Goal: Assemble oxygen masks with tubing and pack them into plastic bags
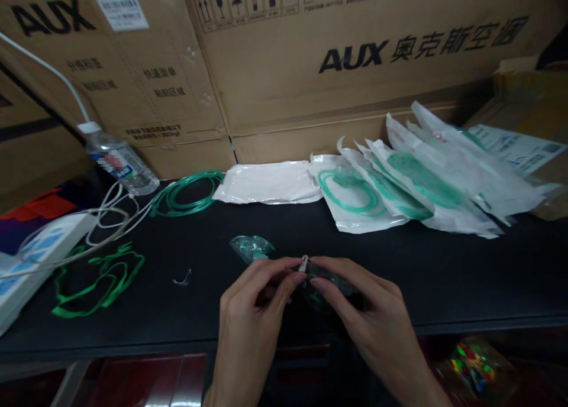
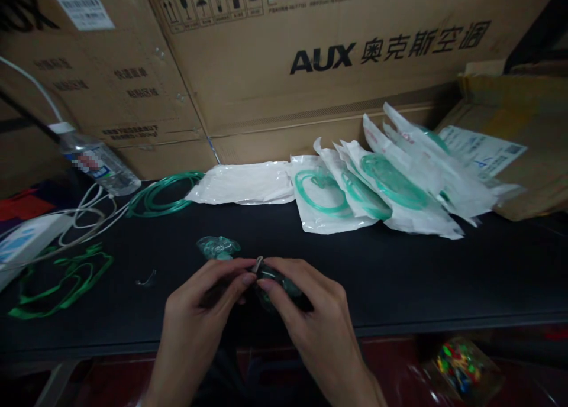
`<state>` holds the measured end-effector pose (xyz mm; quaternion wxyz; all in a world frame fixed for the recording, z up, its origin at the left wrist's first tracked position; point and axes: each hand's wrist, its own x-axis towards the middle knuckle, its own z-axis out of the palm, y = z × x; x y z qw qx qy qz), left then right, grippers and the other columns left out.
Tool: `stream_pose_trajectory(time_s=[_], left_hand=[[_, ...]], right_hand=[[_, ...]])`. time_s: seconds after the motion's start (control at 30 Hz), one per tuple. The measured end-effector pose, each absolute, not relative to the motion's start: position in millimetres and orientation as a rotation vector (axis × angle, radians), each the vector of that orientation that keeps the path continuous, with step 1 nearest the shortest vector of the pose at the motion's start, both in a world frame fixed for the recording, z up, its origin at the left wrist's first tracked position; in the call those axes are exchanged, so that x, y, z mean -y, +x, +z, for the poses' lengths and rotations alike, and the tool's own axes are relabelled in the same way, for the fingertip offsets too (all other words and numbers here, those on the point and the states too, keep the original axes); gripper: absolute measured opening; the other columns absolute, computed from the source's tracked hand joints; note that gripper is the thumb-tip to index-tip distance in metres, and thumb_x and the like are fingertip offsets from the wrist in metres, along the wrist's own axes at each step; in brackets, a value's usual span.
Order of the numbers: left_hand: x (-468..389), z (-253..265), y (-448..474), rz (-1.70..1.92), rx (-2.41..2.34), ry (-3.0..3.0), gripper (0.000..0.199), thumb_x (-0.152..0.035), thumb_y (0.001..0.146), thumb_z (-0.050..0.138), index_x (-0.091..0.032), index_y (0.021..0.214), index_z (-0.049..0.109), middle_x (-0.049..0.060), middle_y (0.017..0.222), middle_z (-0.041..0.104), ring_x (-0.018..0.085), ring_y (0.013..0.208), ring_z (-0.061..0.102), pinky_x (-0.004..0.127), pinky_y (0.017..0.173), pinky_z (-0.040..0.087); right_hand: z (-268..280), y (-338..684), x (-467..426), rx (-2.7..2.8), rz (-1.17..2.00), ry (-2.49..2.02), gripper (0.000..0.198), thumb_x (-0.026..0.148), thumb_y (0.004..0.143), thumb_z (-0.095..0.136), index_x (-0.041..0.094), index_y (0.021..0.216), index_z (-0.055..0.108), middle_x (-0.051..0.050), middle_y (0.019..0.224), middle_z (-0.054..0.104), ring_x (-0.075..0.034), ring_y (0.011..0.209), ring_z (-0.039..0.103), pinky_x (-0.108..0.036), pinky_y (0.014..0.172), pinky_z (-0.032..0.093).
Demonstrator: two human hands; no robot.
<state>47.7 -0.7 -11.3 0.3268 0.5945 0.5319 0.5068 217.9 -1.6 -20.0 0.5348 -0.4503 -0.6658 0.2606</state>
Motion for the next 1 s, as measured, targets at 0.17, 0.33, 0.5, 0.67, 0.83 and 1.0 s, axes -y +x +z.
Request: stream_pose_trajectory(time_s=[0.17,0.33,0.5,0.67,0.83,1.0], left_hand=[[-5.0,-5.9,32.5,1.249,-1.215,1.974,0.025,-0.016,0.094,0.07,-0.031,0.111,0.081,0.004,0.115,0.074,0.019,0.103,0.073,0.029,0.089,0.062],[-7.5,-3.1,21.9,1.093,-1.082,1.968,0.037,-0.022,0.089,0.078,-0.034,0.123,0.076,0.001,0.122,0.079,0.021,0.112,0.075,0.032,0.1,0.06],[-9.0,-4.1,20.5,1.143,-1.138,1.896,0.037,-0.02,0.086,0.08,-0.034,0.12,0.078,0.0,0.121,0.08,0.022,0.11,0.077,0.033,0.1,0.061],[-10.3,-8.5,20.1,1.076,-1.148,1.67,0.035,-0.021,0.085,0.081,-0.033,0.117,0.079,0.001,0.117,0.081,0.024,0.105,0.078,0.036,0.099,0.062],[-9.6,-9.3,19.5,1.048,-1.16,1.618,0.035,-0.021,0.083,0.082,-0.031,0.117,0.08,0.002,0.115,0.082,0.025,0.102,0.079,0.037,0.096,0.063],[-10.5,-6.0,18.8,1.103,-1.15,1.755,0.036,-0.018,0.081,0.083,-0.035,0.113,0.08,0.0,0.117,0.081,0.023,0.109,0.077,0.033,0.1,0.06]], right_hand=[[-10.4,220.0,-2.0,1.536,0.799,-1.141,0.014,0.029,0.092,0.07,0.024,0.097,0.083,-0.002,0.091,0.085,-0.02,0.081,0.08,-0.027,0.078,0.064],[-4.5,223.6,-8.2,1.544,0.995,-1.133,0.023,0.035,0.097,0.063,0.023,0.097,0.082,-0.003,0.091,0.083,-0.02,0.083,0.079,-0.025,0.071,0.062],[-5.0,229.1,-4.9,1.573,1.186,-1.017,0.025,0.036,0.094,0.069,0.024,0.116,0.074,-0.004,0.109,0.08,-0.02,0.099,0.077,-0.027,0.084,0.062],[-14.0,231.9,1.2,1.657,1.2,-1.019,0.045,0.021,0.09,0.073,0.03,0.133,0.062,-0.003,0.126,0.073,-0.02,0.115,0.071,-0.032,0.101,0.057],[-17.3,231.3,1.2,1.657,1.129,-1.092,0.03,0.023,0.092,0.069,0.029,0.121,0.063,0.0,0.108,0.075,-0.017,0.097,0.074,-0.026,0.085,0.059],[-13.8,229.7,1.6,1.692,1.075,-1.144,0.025,0.026,0.094,0.067,0.028,0.118,0.065,0.0,0.1,0.077,-0.017,0.086,0.074,-0.025,0.075,0.058]])
